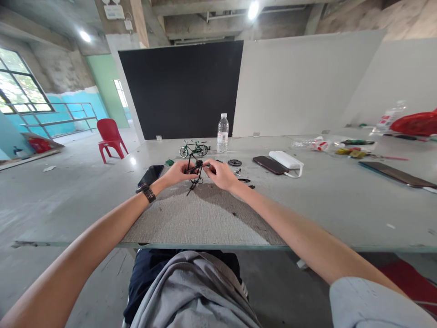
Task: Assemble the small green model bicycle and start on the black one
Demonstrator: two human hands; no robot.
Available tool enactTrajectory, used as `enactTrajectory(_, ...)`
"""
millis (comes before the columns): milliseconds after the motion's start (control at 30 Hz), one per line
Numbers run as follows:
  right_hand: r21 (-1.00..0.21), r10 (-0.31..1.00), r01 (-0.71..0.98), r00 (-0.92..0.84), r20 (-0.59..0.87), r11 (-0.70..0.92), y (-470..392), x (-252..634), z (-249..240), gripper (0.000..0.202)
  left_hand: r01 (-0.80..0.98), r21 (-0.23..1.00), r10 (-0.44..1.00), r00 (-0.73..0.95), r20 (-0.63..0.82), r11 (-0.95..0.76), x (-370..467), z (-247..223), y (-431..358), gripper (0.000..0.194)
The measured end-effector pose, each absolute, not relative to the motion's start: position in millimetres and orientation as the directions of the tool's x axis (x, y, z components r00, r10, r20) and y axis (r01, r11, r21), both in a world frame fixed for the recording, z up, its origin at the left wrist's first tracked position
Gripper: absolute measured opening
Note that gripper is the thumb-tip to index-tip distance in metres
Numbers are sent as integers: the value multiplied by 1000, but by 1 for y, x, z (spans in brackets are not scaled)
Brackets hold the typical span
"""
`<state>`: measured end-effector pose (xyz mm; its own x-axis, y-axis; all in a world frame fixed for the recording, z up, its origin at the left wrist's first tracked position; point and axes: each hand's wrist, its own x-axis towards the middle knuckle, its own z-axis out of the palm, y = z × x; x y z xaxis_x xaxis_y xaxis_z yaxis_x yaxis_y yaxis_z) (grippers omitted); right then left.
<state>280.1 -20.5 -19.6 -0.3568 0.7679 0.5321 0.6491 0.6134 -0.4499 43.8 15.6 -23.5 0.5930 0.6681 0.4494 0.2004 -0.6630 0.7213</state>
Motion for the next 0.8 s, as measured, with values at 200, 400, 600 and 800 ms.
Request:
enactTrajectory(200,-506,809,640,-368,459,578,-22,280,-14,33,234,681,653,603,458,-693,43,-21,15,27)
enactTrajectory(400,-433,806,681,-470,361,591,-17,292,-7,24,257,735,744,476,469,-627,43,-20,14,27)
enactTrajectory(600,-291,776,720,-597,204,630,-15,305,1,15,287,773,804,398,441,-566,43,-20,13,28)
enactTrajectory(800,-293,795,744,-595,118,600,-20,305,6,19,286,763,789,431,437,-579,43,-21,14,27)
